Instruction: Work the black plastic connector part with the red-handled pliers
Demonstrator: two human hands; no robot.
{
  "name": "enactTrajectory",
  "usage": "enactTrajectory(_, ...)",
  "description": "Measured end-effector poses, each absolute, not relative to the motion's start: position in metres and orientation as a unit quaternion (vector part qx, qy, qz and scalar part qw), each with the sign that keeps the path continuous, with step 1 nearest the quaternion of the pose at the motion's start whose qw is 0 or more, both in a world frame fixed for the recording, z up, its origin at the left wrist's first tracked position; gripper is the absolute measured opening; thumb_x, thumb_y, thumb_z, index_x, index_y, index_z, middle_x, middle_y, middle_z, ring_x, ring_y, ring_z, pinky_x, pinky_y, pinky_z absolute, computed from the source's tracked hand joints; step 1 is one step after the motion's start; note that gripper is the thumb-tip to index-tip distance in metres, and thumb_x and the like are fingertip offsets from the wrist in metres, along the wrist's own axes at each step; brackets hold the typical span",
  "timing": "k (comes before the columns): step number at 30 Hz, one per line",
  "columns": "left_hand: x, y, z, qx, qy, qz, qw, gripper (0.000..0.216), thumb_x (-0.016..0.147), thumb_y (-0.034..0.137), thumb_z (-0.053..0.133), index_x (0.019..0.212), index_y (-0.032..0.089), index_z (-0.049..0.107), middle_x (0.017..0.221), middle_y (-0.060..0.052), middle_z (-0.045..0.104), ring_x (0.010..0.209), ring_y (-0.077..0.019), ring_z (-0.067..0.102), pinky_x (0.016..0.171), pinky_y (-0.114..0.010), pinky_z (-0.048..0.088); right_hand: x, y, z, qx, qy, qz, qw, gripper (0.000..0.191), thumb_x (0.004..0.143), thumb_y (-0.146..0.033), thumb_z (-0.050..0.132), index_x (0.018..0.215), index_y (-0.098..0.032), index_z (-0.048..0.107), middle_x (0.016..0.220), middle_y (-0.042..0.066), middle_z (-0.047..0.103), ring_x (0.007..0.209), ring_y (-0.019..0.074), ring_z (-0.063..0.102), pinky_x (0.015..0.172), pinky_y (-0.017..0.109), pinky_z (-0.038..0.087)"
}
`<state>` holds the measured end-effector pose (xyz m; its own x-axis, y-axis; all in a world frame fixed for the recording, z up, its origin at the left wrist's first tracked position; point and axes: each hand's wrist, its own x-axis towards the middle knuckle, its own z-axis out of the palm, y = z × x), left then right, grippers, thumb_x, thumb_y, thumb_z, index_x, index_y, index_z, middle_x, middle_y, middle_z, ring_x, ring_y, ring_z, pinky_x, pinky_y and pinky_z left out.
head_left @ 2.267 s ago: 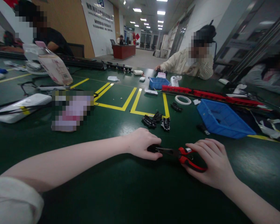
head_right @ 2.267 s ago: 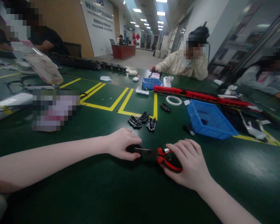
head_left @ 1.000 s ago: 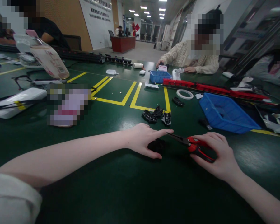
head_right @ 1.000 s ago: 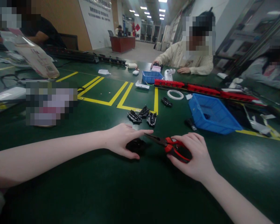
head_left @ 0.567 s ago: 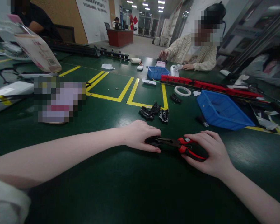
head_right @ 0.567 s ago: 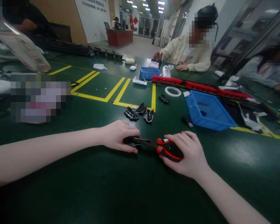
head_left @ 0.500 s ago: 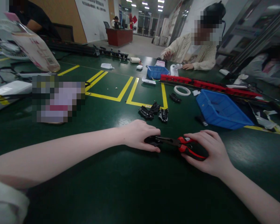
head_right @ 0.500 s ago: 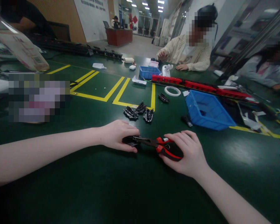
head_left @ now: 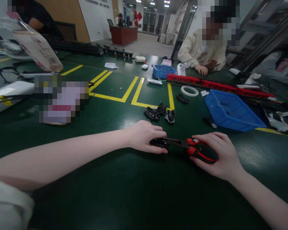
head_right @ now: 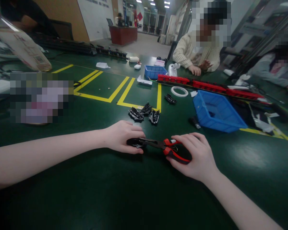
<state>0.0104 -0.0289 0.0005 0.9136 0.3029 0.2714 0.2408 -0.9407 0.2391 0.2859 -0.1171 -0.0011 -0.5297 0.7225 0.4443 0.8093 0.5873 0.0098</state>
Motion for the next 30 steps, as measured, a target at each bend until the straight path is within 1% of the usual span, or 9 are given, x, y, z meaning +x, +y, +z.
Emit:
enactTrajectory(8,0.0111,-0.0295,0.0019,0.972,0.150,0.152,0.101,0.041,0.087,0.053,0.049,0.092,0.015,0.063,0.078,-0.001,0.062,0.059,-0.0115,0.054,0.050,-0.023,0.034,0.2868,-0.1166,-0.0021,-0.443,-0.868,-0.108,0.198,0.044,0.075,-0.039,0.062,0.113,-0.019,0.051,0.100,0.010,0.068,0.087,0.0265,0.063,0.083,0.045,0.040)
enactTrajectory(18,0.0117,-0.0286,0.0008,0.971,0.165,0.146,0.092,0.040,0.087,0.053,0.049,0.094,0.016,0.062,0.081,-0.001,0.064,0.058,-0.0118,0.055,0.050,-0.024,0.033,0.2866,-0.1153,-0.0027,-0.447,-0.865,-0.120,0.193,0.043,0.077,-0.039,0.060,0.114,-0.019,0.050,0.100,0.010,0.067,0.087,0.0263,0.063,0.082,0.044,0.041)
enactTrajectory(20,0.0121,-0.0288,0.0007,0.971,0.168,0.144,0.092,0.040,0.087,0.053,0.050,0.098,0.016,0.061,0.085,-0.001,0.066,0.060,-0.0126,0.057,0.051,-0.024,0.034,0.2871,-0.1156,-0.0027,-0.446,-0.865,-0.121,0.195,0.043,0.078,-0.040,0.060,0.114,-0.019,0.050,0.100,0.010,0.067,0.087,0.0266,0.063,0.082,0.045,0.040)
enactTrajectory(25,0.0129,-0.0295,0.0025,0.973,0.166,0.130,0.091,0.044,0.087,0.051,0.052,0.116,0.018,0.055,0.096,-0.003,0.068,0.066,-0.0143,0.061,0.055,-0.024,0.038,0.2880,-0.1158,-0.0025,-0.442,-0.865,-0.126,0.202,0.042,0.078,-0.039,0.059,0.114,-0.019,0.050,0.099,0.010,0.067,0.087,0.0271,0.063,0.082,0.045,0.041)
enactTrajectory(30,0.0115,-0.0296,0.0052,0.977,0.157,0.116,0.085,0.045,0.089,0.048,0.051,0.123,0.019,0.054,0.096,-0.003,0.067,0.070,-0.0150,0.063,0.055,-0.024,0.040,0.2893,-0.1153,-0.0031,-0.445,-0.864,-0.118,0.201,0.043,0.077,-0.039,0.060,0.114,-0.020,0.050,0.100,0.009,0.067,0.087,0.0263,0.063,0.082,0.045,0.040)
